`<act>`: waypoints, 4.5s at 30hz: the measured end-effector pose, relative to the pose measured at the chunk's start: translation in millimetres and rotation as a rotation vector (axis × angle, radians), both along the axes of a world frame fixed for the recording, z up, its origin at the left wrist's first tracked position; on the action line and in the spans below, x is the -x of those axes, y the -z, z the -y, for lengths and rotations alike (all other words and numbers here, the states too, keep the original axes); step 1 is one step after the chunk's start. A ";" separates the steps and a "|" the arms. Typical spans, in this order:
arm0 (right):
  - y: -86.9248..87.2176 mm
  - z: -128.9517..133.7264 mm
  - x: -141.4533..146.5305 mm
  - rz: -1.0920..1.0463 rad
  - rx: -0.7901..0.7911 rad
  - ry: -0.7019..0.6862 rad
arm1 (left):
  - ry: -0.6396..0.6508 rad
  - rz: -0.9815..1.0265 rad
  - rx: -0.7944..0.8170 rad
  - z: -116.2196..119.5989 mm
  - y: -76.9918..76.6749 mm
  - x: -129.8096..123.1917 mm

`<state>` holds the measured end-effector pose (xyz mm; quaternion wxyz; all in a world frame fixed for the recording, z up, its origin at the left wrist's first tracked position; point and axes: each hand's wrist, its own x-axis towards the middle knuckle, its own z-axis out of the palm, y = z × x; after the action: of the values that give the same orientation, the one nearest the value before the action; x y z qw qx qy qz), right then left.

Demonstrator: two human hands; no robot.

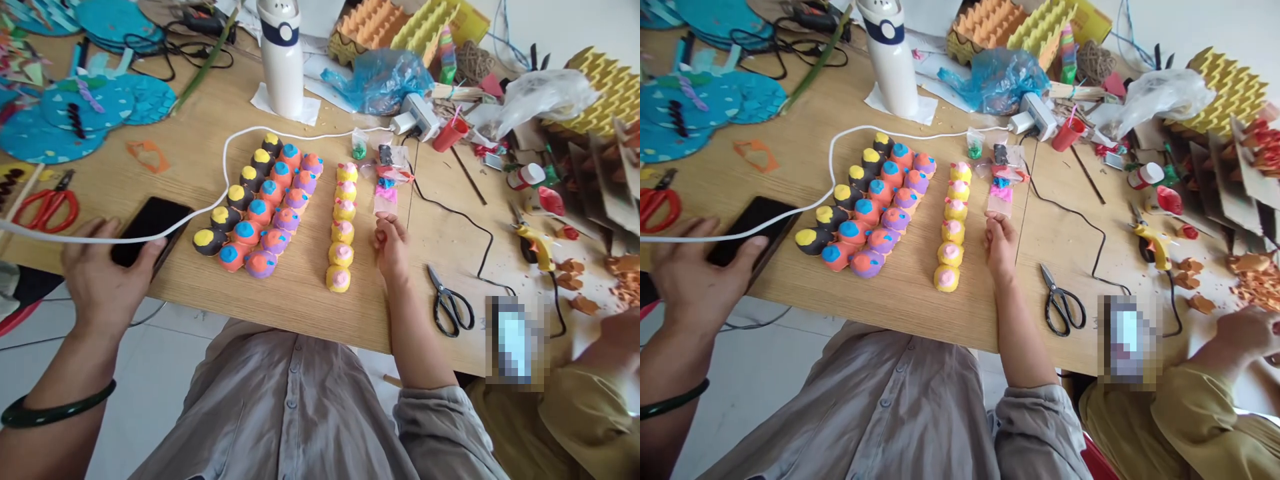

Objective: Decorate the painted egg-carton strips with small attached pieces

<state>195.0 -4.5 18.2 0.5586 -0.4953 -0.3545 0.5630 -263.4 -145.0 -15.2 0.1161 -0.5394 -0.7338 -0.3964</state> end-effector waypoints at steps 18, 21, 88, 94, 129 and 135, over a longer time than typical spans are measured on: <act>-35.1 116.2 20.2 0.176 -0.137 0.069 | 0.881 0.130 0.099 -16.9 -49.0 -266.5; -29.3 115.5 11.8 0.258 -0.137 0.263 | 0.765 0.162 0.150 -22.8 -36.9 -277.5; -40.4 162.6 44.4 -0.181 0.244 -0.217 | 0.939 0.381 -0.046 5.0 -58.7 -256.1; -38.8 161.9 45.9 -0.194 0.264 -0.211 | 0.962 0.430 -0.033 5.9 -56.8 -257.0; -51.8 7.3 98.8 1.427 -0.850 -0.805 | 0.862 0.425 0.068 14.9 -26.0 -205.2; -40.1 -33.3 114.9 1.524 -1.077 -1.046 | 0.870 0.409 0.042 14.1 -24.0 -207.6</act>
<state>80.1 28.8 58.3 0.0239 -0.1909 -0.9803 0.0438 -55.8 -159.0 8.7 -0.2185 -0.7094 -0.4557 -0.4912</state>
